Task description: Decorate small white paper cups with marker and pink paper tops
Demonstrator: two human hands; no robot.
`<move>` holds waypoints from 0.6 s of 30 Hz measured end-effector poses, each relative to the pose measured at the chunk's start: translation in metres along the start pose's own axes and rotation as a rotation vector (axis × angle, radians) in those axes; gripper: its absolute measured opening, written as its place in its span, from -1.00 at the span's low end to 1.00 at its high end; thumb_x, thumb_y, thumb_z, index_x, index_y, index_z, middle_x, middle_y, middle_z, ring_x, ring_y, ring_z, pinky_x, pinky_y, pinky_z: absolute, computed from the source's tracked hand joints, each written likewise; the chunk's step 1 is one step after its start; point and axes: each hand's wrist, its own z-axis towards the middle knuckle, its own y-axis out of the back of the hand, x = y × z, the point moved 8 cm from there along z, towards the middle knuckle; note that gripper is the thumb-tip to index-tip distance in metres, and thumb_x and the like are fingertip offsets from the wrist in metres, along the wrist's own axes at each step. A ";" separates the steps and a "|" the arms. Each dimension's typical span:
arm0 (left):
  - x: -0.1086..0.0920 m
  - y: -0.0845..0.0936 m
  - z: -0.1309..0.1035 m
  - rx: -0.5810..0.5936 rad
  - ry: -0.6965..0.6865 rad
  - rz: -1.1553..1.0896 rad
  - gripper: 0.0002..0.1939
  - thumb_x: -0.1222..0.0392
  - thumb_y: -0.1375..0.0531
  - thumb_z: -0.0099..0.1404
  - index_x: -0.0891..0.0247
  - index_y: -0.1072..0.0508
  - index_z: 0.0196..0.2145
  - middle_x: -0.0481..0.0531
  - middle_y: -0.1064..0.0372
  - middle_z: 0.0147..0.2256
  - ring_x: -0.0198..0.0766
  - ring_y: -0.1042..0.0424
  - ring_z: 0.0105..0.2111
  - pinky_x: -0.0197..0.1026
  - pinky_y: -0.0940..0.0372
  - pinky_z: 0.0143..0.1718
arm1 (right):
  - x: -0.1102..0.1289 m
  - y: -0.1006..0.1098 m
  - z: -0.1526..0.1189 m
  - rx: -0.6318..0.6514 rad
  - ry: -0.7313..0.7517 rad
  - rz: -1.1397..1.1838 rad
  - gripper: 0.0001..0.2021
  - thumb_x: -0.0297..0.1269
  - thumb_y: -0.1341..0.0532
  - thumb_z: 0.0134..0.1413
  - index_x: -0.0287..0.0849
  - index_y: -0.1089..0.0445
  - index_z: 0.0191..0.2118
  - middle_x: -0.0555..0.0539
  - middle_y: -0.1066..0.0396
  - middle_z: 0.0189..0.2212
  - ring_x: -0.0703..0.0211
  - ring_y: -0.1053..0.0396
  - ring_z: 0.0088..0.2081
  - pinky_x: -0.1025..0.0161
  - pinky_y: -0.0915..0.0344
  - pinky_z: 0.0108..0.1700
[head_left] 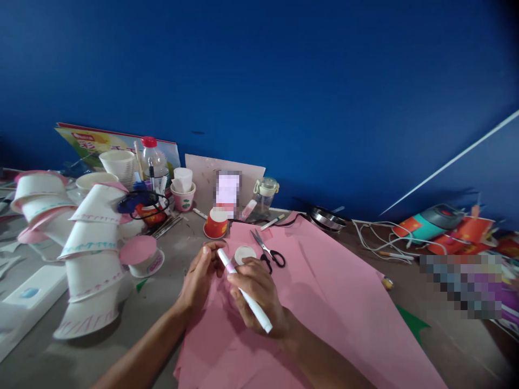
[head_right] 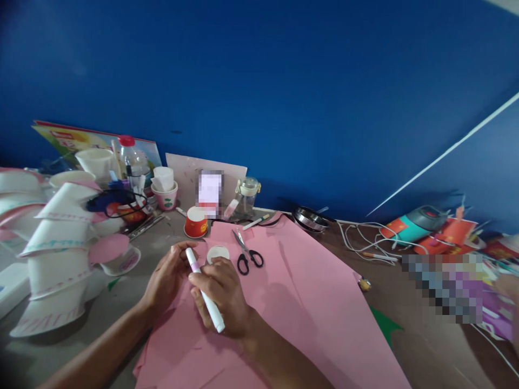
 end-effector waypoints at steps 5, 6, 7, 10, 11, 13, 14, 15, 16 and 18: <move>-0.001 0.002 0.000 0.004 -0.051 0.006 -0.58 -0.17 -0.19 0.26 0.26 -0.51 -0.19 -0.04 -0.36 -0.43 -0.30 -0.26 -0.46 -0.25 -0.18 -0.41 | 0.000 0.000 0.000 -0.004 0.005 0.005 -0.70 -0.50 -0.11 0.13 -0.20 -0.32 -0.01 -0.15 -0.42 -0.31 0.09 -0.37 -0.29 -0.05 -0.36 -0.06; -0.002 0.000 0.000 0.017 -0.044 -0.011 -0.57 -0.17 -0.21 0.23 0.27 -0.52 -0.22 -0.04 -0.36 -0.44 -0.31 -0.26 -0.47 -0.26 -0.18 -0.42 | 0.000 -0.001 0.000 0.000 0.001 0.007 -0.68 -0.51 -0.12 0.12 -0.20 -0.31 0.00 -0.15 -0.42 -0.30 0.09 -0.37 -0.28 -0.05 -0.36 -0.06; -0.003 -0.002 0.000 0.027 -0.030 -0.028 -0.58 -0.16 -0.26 0.20 0.29 -0.53 -0.26 -0.04 -0.35 -0.46 -0.33 -0.24 -0.48 -0.28 -0.17 -0.44 | 0.000 -0.001 0.000 0.007 0.000 0.010 -0.67 -0.51 -0.12 0.12 -0.19 -0.31 0.01 -0.15 -0.43 -0.30 0.08 -0.37 -0.28 -0.05 -0.36 -0.06; -0.004 -0.008 -0.001 0.032 0.068 -0.094 -0.64 -0.06 -0.39 0.06 0.31 -0.49 -0.44 -0.10 -0.27 -0.55 -0.41 -0.17 -0.55 -0.35 -0.11 -0.51 | 0.000 -0.004 0.000 0.025 -0.007 0.030 -0.68 -0.50 -0.11 0.14 -0.17 -0.32 0.02 -0.13 -0.43 -0.31 0.09 -0.37 -0.30 -0.02 -0.37 -0.09; -0.003 -0.010 -0.001 0.032 0.109 -0.121 -0.65 -0.03 -0.41 0.03 0.32 -0.46 -0.47 -0.12 -0.25 -0.57 -0.43 -0.15 -0.56 -0.36 -0.10 -0.53 | -0.001 -0.004 0.000 0.027 -0.018 0.039 -0.69 -0.49 -0.10 0.15 -0.16 -0.32 0.01 -0.12 -0.43 -0.32 0.09 -0.37 -0.31 -0.01 -0.38 -0.10; -0.001 -0.011 -0.001 0.027 0.169 -0.177 -0.63 -0.02 -0.43 0.00 0.32 -0.44 -0.49 -0.13 -0.23 -0.59 -0.44 -0.13 -0.58 -0.38 -0.11 -0.55 | -0.002 -0.004 0.000 0.025 -0.052 0.057 -0.71 -0.48 -0.10 0.17 -0.15 -0.34 0.00 -0.11 -0.43 -0.34 0.10 -0.37 -0.32 -0.01 -0.37 -0.11; 0.000 -0.011 -0.001 0.024 0.185 -0.199 -0.63 -0.03 -0.43 0.00 0.32 -0.43 -0.49 -0.13 -0.23 -0.60 -0.45 -0.13 -0.59 -0.39 -0.11 -0.56 | -0.003 -0.004 0.000 0.024 -0.066 0.065 -0.72 -0.48 -0.10 0.18 -0.14 -0.34 -0.01 -0.10 -0.43 -0.34 0.10 -0.37 -0.32 -0.01 -0.37 -0.11; 0.002 -0.011 -0.001 0.020 0.193 -0.216 -0.62 -0.03 -0.43 0.00 0.31 -0.42 -0.50 -0.14 -0.22 -0.60 -0.45 -0.13 -0.59 -0.40 -0.11 -0.56 | -0.003 -0.004 0.000 0.023 -0.077 0.069 -0.72 -0.47 -0.10 0.18 -0.14 -0.34 -0.02 -0.10 -0.43 -0.34 0.10 -0.37 -0.32 -0.01 -0.37 -0.10; 0.003 -0.011 0.000 0.018 0.195 -0.231 -0.62 -0.03 -0.43 0.00 0.31 -0.42 -0.50 -0.14 -0.22 -0.60 -0.45 -0.12 -0.59 -0.40 -0.11 -0.57 | -0.003 -0.004 0.000 0.020 -0.079 0.066 -0.72 -0.48 -0.10 0.18 -0.14 -0.35 -0.02 -0.10 -0.43 -0.35 0.10 -0.37 -0.32 0.00 -0.36 -0.10; 0.006 -0.011 0.000 0.021 0.200 -0.255 -0.63 -0.02 -0.43 0.00 0.31 -0.41 -0.51 -0.15 -0.20 -0.61 -0.46 -0.11 -0.60 -0.41 -0.09 -0.59 | 0.000 -0.003 0.000 0.012 -0.058 0.030 -0.72 -0.48 -0.10 0.17 -0.15 -0.34 -0.03 -0.09 -0.42 -0.36 0.11 -0.38 -0.33 0.00 -0.34 -0.09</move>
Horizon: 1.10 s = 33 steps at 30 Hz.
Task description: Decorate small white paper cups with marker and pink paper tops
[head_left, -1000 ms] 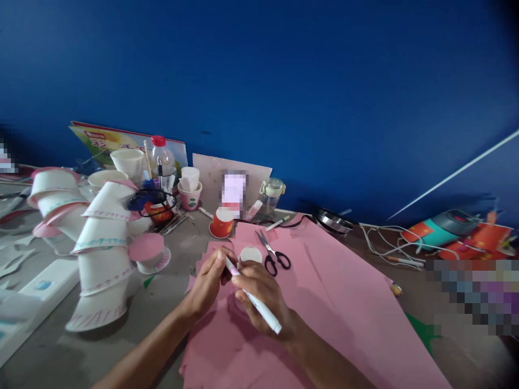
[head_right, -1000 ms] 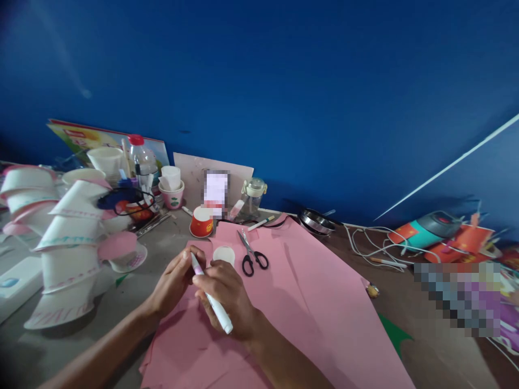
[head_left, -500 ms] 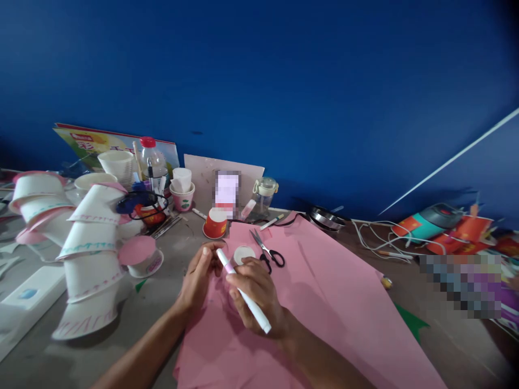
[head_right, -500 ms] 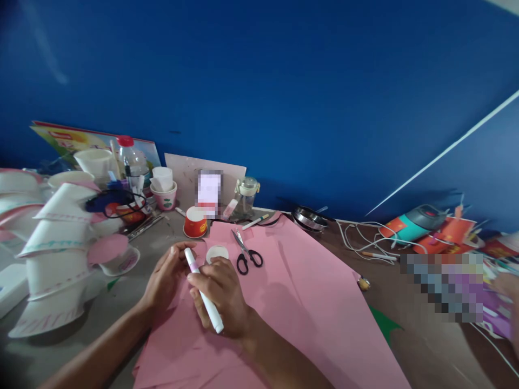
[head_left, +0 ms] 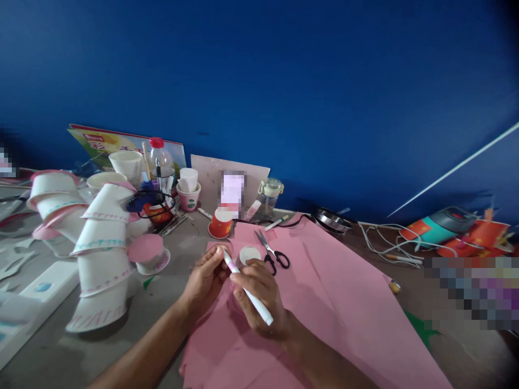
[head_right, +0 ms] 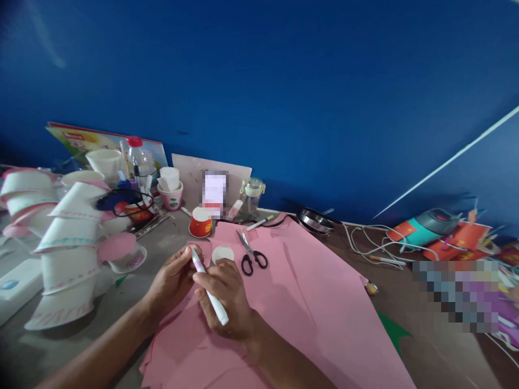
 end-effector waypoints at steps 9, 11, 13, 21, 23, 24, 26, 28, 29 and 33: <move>0.000 0.001 -0.001 0.013 -0.017 0.007 -0.63 0.00 -0.41 0.04 0.30 -0.37 -0.51 -0.17 -0.14 -0.62 -0.47 -0.08 -0.62 -0.41 -0.06 -0.59 | 0.013 -0.001 -0.001 0.029 0.158 -0.216 -0.64 -0.51 -0.11 0.08 -0.15 -0.30 0.02 -0.03 -0.38 -0.40 0.17 -0.33 -0.40 0.02 -0.26 -0.04; 0.000 -0.002 0.000 0.031 -0.008 -0.004 -0.63 -0.02 -0.41 0.04 0.29 -0.38 -0.50 -0.19 -0.12 -0.63 -0.48 -0.04 -0.63 -0.41 -0.03 -0.60 | 0.010 0.000 -0.001 0.019 0.131 -0.168 -0.66 -0.52 -0.10 0.07 -0.14 -0.31 -0.01 -0.02 -0.35 -0.40 0.18 -0.33 -0.40 0.03 -0.26 -0.05; 0.001 -0.004 0.001 0.054 0.004 -0.019 -0.62 -0.03 -0.42 0.02 0.30 -0.39 -0.49 -0.19 -0.11 -0.64 -0.49 -0.01 -0.64 -0.41 0.00 -0.62 | 0.007 0.000 -0.001 0.011 0.102 -0.134 -0.68 -0.53 -0.10 0.06 -0.12 -0.32 -0.07 -0.01 -0.30 -0.41 0.18 -0.29 -0.40 0.04 -0.27 -0.09; 0.000 -0.005 0.000 0.038 -0.001 0.006 -0.59 -0.03 -0.44 -0.02 0.31 -0.37 -0.52 -0.21 -0.06 -0.65 -0.49 0.02 -0.64 -0.39 0.04 -0.61 | 0.010 -0.002 0.000 0.039 0.126 -0.223 -0.68 -0.55 -0.11 -0.01 -0.11 -0.31 -0.12 0.05 -0.20 -0.51 0.19 -0.19 -0.47 0.10 -0.23 -0.16; 0.001 -0.006 0.000 0.038 0.005 0.012 -0.59 -0.03 -0.44 -0.02 0.30 -0.36 -0.52 -0.21 -0.05 -0.65 -0.49 0.03 -0.64 -0.39 0.04 -0.61 | 0.012 0.000 -0.001 0.020 0.146 -0.227 -0.67 -0.55 -0.11 -0.01 -0.10 -0.30 -0.11 0.06 -0.20 -0.52 0.19 -0.17 -0.49 0.12 -0.24 -0.18; 0.000 -0.006 0.001 0.039 0.010 0.019 -0.58 -0.03 -0.44 -0.02 0.30 -0.35 -0.53 -0.22 -0.05 -0.65 -0.49 0.03 -0.65 -0.38 0.04 -0.61 | 0.014 0.001 -0.002 0.018 0.159 -0.225 -0.66 -0.55 -0.11 -0.01 -0.10 -0.30 -0.10 0.06 -0.20 -0.52 0.19 -0.17 -0.49 0.12 -0.24 -0.19; -0.005 -0.005 0.003 0.025 0.001 0.021 -0.57 -0.04 -0.43 0.01 0.28 -0.30 -0.58 -0.22 -0.03 -0.66 -0.48 0.02 -0.65 -0.38 0.02 -0.60 | 0.019 0.000 -0.006 0.041 0.196 -0.220 -0.67 -0.55 -0.10 0.01 -0.08 -0.29 -0.10 0.05 -0.21 -0.52 0.18 -0.18 -0.48 0.11 -0.26 -0.18; -0.016 -0.001 0.005 -0.008 -0.039 -0.005 -0.53 -0.04 -0.39 0.06 0.25 -0.21 -0.62 -0.21 -0.01 -0.67 -0.47 0.02 -0.66 -0.37 -0.01 -0.60 | 0.026 -0.002 -0.009 0.087 0.234 -0.203 -0.69 -0.55 -0.08 0.04 -0.07 -0.31 -0.12 0.03 -0.23 -0.50 0.17 -0.20 -0.46 0.08 -0.28 -0.14; -0.022 0.001 0.006 -0.018 -0.053 -0.022 -0.52 -0.04 -0.38 0.09 0.24 -0.19 -0.63 -0.22 0.01 -0.68 -0.47 0.04 -0.67 -0.36 -0.02 -0.60 | 0.029 -0.002 -0.010 0.096 0.247 -0.186 -0.71 -0.55 -0.08 0.06 -0.07 -0.32 -0.14 0.03 -0.23 -0.50 0.17 -0.20 -0.47 0.07 -0.28 -0.13; -0.059 -0.003 -0.003 -0.037 -0.250 0.015 -0.68 0.01 -0.35 0.13 0.26 -0.35 -0.52 -0.14 -0.19 -0.59 -0.43 -0.12 -0.59 -0.35 -0.13 -0.53 | 0.032 0.016 -0.002 -0.065 0.201 -0.087 -0.78 -0.48 -0.06 0.12 -0.10 -0.33 -0.15 0.04 -0.14 -0.51 0.19 -0.18 -0.49 0.05 -0.30 -0.17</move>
